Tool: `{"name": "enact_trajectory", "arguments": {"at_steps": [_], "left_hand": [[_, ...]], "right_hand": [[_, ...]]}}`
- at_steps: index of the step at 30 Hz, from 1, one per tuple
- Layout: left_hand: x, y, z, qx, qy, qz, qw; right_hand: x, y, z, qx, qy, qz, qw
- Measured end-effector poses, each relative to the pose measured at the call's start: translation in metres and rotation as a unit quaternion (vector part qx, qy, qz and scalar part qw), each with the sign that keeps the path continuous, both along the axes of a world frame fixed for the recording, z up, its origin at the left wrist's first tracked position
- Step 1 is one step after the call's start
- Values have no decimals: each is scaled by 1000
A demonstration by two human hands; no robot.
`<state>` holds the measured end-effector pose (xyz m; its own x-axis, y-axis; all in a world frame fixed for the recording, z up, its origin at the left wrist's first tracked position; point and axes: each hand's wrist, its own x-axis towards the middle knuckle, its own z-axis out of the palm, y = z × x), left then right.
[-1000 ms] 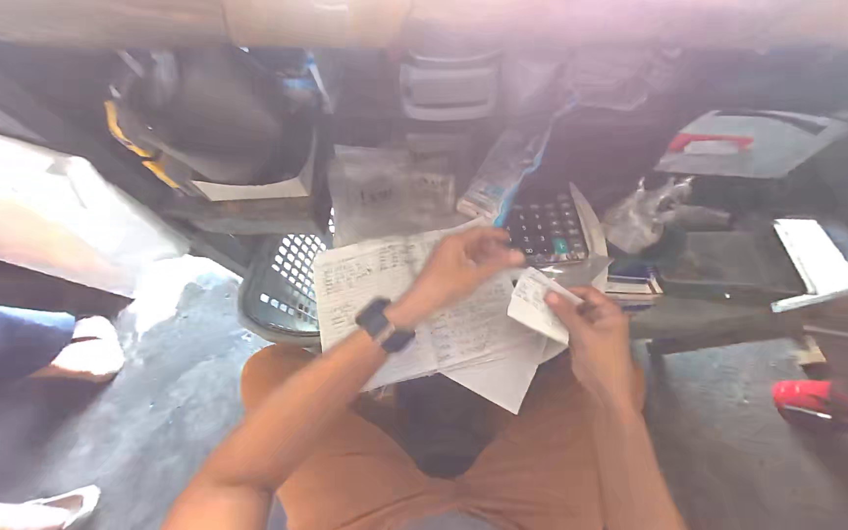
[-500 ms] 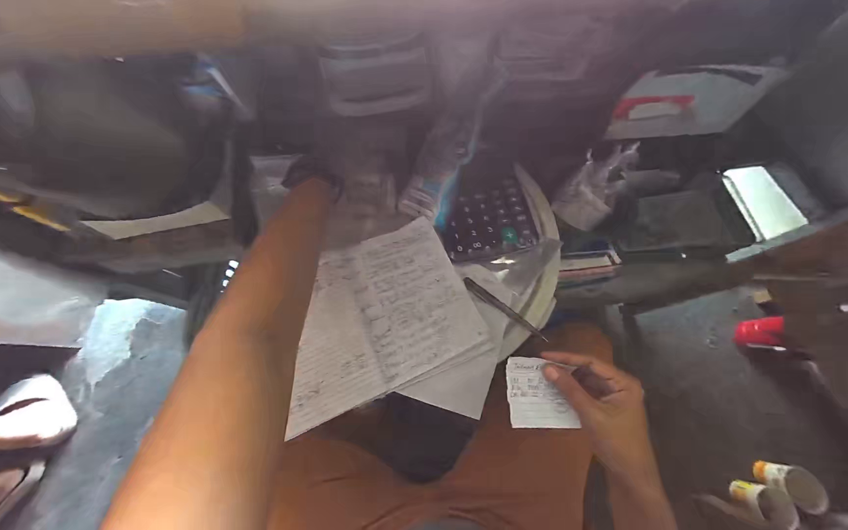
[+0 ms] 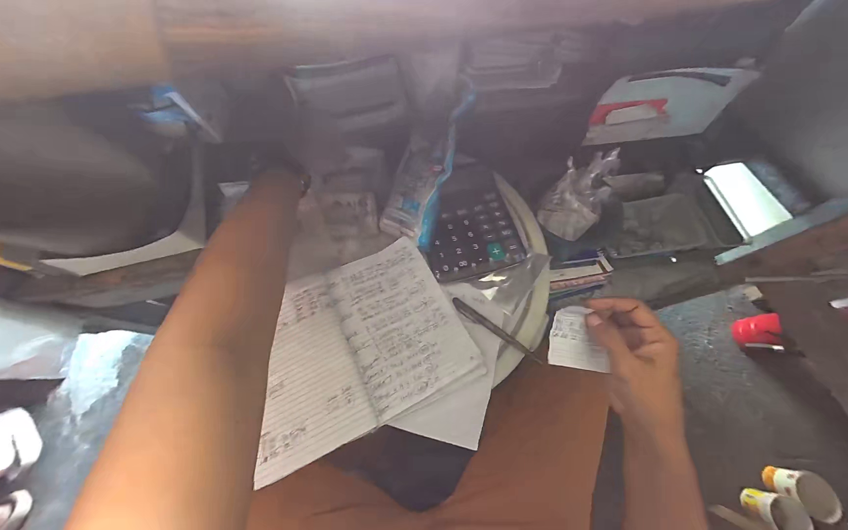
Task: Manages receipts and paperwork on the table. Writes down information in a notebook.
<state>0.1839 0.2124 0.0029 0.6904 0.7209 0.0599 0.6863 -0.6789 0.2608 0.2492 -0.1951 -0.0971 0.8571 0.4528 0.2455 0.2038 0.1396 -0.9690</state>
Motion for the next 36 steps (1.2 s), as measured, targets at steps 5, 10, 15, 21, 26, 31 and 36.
{"name": "enact_trajectory", "arguments": {"at_steps": [5, 10, 15, 21, 26, 31, 36], "left_hand": [[5, 45, 8, 54, 86, -142, 985], [-7, 51, 15, 37, -39, -194, 980], [-47, -16, 23, 155, -128, -205, 958], [-133, -77, 38, 266, -285, -204, 898], [-170, -82, 48, 176, -197, -188, 946], [-141, -83, -2, 55, -41, -268, 961], [-93, -92, -31, 86, -55, -291, 951]], "right_hand": [[-23, 23, 8, -5, 36, 45, 998], [-52, 42, 2, -42, 18, 88, 995], [-48, 43, -1, -53, -17, 97, 994], [-43, 51, 17, -110, -46, 135, 984], [-51, 71, 14, -125, -44, 135, 982], [-9, 26, 11, -173, -42, 86, 980], [59, 15, 2, -273, -35, 32, 961]]}}
